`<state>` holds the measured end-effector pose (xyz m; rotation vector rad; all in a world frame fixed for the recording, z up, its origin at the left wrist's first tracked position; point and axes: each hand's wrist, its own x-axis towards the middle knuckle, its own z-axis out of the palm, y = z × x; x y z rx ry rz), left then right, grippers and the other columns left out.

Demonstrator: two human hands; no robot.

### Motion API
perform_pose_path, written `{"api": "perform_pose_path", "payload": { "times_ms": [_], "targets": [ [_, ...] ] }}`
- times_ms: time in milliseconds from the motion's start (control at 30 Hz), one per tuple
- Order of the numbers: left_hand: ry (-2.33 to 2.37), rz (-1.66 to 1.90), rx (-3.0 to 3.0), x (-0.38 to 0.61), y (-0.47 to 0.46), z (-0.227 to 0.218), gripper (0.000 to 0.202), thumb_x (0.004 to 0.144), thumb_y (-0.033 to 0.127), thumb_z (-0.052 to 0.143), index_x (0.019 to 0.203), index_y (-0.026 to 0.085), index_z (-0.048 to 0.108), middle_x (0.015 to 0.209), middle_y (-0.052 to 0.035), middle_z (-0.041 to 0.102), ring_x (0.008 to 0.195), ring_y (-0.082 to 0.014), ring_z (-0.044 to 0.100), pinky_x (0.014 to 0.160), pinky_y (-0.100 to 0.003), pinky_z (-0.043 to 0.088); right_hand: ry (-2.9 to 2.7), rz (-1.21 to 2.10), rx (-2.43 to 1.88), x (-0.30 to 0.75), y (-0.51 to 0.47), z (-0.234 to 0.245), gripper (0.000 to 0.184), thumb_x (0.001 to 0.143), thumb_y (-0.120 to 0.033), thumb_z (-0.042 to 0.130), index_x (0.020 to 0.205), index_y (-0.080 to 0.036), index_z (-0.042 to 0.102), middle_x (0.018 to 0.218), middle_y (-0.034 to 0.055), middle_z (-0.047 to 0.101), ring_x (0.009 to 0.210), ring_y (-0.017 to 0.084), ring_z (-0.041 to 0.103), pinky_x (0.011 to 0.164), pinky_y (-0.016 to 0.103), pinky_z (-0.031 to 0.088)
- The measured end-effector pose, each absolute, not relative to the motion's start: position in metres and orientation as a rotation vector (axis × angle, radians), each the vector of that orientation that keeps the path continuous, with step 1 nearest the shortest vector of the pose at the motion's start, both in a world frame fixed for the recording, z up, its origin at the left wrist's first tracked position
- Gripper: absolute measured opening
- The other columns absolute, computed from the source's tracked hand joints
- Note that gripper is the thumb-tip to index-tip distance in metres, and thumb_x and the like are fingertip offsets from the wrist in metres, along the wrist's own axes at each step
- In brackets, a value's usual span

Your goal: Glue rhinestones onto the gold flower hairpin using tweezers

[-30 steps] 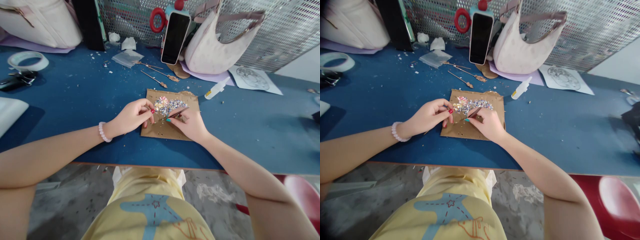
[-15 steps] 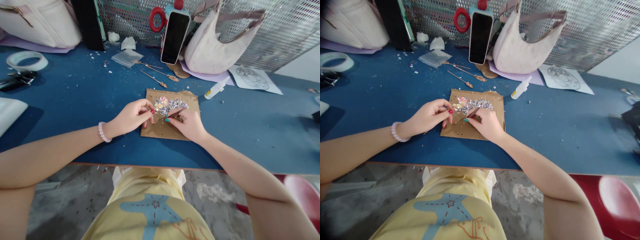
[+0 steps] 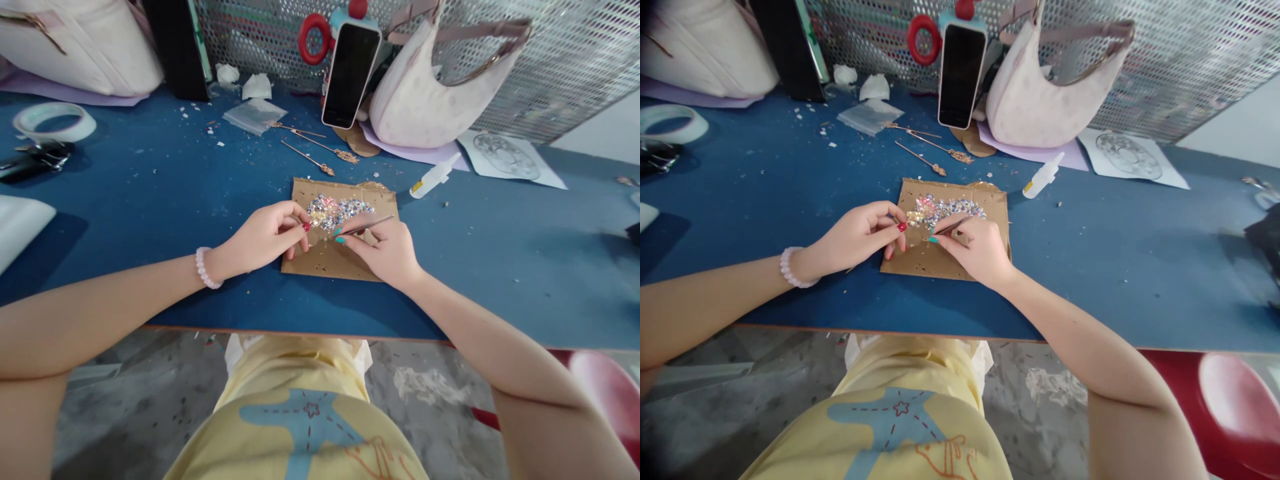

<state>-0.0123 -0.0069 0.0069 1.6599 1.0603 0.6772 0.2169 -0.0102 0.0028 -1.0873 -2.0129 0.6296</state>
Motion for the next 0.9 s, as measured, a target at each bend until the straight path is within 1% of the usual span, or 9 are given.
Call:
{"api": "perform_pose_path", "payload": {
  "times_ms": [167, 300, 533, 900],
  "targets": [
    [1.06, 0.639, 1.629, -0.007, -0.019, 0.013, 0.011, 0.086, 0.02, 0.052, 0.097, 0.018, 0.049, 0.075, -0.0018, 0.07, 0.05, -0.0097, 0.058, 0.048, -0.022, 0.047, -1.944, 0.563, -0.951, 0.217, -0.018, 0.005, 0.008, 0.086, -0.024, 0.064, 0.084, -0.025, 0.071, 0.087, -0.0004, 0.074, 0.086, 0.017, 0.07, 0.083, 0.035, 0.056],
    [1.025, 0.599, 1.624, -0.006, -0.025, 0.014, 0.008, 0.089, 0.021, 0.051, 0.096, 0.018, 0.05, 0.076, -0.0012, 0.071, 0.051, -0.0089, 0.058, 0.049, -0.021, 0.046, -1.944, 0.526, -0.896, 0.216, -0.019, 0.005, 0.008, 0.087, -0.019, 0.063, 0.085, -0.024, 0.07, 0.087, 0.0006, 0.073, 0.086, 0.016, 0.069, 0.083, 0.035, 0.055],
    [1.009, 0.584, 1.617, -0.006, -0.024, 0.014, 0.006, 0.091, 0.022, 0.05, 0.096, 0.019, 0.051, 0.076, -0.0006, 0.071, 0.051, -0.0082, 0.058, 0.05, -0.02, 0.046, -1.954, 0.507, -0.922, 0.215, -0.019, 0.004, 0.009, 0.087, -0.021, 0.063, 0.084, -0.025, 0.071, 0.087, -0.0001, 0.074, 0.085, 0.016, 0.07, 0.083, 0.035, 0.056],
    [0.999, 0.58, 1.631, -0.006, -0.025, 0.013, 0.008, 0.091, 0.025, 0.05, 0.095, 0.019, 0.051, 0.076, -0.0021, 0.071, 0.052, -0.0096, 0.059, 0.051, -0.021, 0.047, -1.973, 0.481, -0.943, 0.213, -0.019, 0.005, 0.009, 0.086, -0.023, 0.063, 0.085, -0.025, 0.071, 0.089, 0.0005, 0.074, 0.086, 0.017, 0.07, 0.084, 0.036, 0.056]
  ]
}}
